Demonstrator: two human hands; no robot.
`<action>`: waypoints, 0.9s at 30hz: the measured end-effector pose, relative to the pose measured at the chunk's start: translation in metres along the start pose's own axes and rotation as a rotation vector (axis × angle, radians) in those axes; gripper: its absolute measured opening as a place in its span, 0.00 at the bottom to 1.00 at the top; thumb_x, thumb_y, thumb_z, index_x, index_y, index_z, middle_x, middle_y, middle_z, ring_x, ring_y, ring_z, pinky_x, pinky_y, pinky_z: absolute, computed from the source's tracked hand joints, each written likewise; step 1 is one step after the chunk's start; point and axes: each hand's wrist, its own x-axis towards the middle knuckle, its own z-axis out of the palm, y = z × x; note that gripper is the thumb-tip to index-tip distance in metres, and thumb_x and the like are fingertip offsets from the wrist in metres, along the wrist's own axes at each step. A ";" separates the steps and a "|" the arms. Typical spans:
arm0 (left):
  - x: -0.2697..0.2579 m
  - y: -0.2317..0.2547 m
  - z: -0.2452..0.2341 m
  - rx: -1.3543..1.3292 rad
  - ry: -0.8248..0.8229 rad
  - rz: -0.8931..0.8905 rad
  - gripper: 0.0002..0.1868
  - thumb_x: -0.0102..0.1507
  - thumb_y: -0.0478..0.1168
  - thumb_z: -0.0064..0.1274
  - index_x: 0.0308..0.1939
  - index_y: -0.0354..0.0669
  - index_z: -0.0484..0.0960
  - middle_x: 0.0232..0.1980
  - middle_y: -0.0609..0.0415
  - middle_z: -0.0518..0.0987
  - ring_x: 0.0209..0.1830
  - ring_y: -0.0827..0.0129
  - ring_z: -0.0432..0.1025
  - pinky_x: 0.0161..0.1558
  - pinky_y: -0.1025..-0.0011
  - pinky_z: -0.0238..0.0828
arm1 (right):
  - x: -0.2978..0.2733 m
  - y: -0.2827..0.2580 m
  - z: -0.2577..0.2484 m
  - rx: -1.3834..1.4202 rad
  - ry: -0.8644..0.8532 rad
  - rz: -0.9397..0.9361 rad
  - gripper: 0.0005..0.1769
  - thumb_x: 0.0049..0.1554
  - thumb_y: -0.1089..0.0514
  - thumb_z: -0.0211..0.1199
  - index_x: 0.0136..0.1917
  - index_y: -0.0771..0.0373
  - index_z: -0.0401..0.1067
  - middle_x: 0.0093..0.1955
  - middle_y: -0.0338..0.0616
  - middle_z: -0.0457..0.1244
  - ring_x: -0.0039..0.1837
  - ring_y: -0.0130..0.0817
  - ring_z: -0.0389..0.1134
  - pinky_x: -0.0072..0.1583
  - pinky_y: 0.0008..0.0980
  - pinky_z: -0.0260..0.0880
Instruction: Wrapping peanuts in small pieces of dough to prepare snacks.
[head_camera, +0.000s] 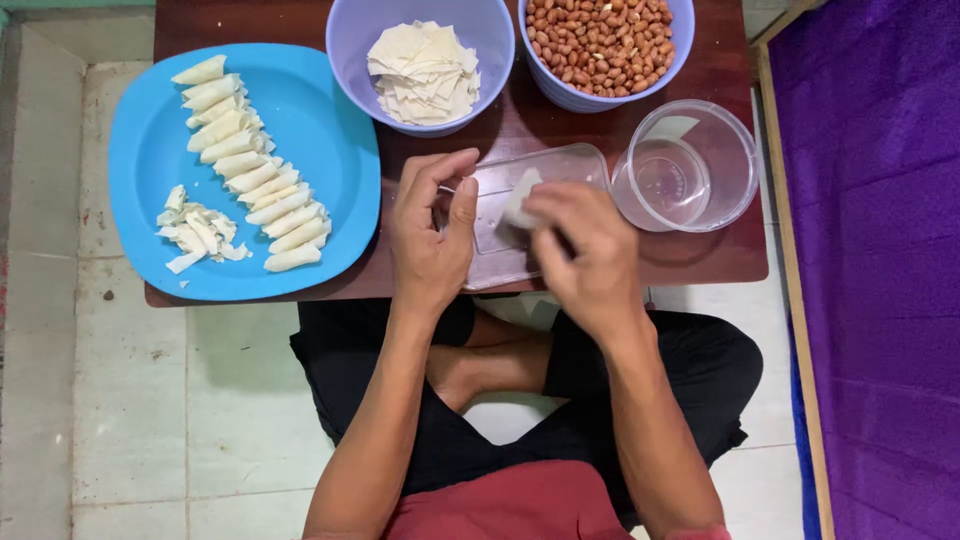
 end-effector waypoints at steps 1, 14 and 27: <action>0.001 0.000 0.000 -0.004 0.000 0.002 0.13 0.73 0.43 0.49 0.58 0.43 0.81 0.47 0.50 0.78 0.46 0.66 0.73 0.46 0.70 0.74 | -0.006 0.002 -0.001 -0.004 0.001 -0.002 0.14 0.55 0.74 0.64 0.53 0.64 0.79 0.52 0.54 0.70 0.56 0.56 0.72 0.58 0.51 0.73; -0.028 0.022 -0.019 0.451 -0.332 -0.023 0.14 0.68 0.37 0.51 0.58 0.48 0.81 0.57 0.51 0.73 0.57 0.49 0.67 0.53 0.55 0.64 | -0.033 0.004 0.016 -0.195 0.002 0.089 0.06 0.61 0.62 0.66 0.51 0.61 0.81 0.60 0.49 0.69 0.66 0.54 0.68 0.67 0.49 0.67; -0.030 -0.003 -0.026 0.545 -0.422 0.092 0.19 0.69 0.33 0.44 0.64 0.38 0.76 0.65 0.43 0.71 0.66 0.46 0.65 0.62 0.56 0.64 | -0.034 0.013 0.021 -0.215 -0.001 0.107 0.10 0.58 0.65 0.62 0.51 0.58 0.81 0.60 0.46 0.70 0.65 0.50 0.68 0.63 0.45 0.67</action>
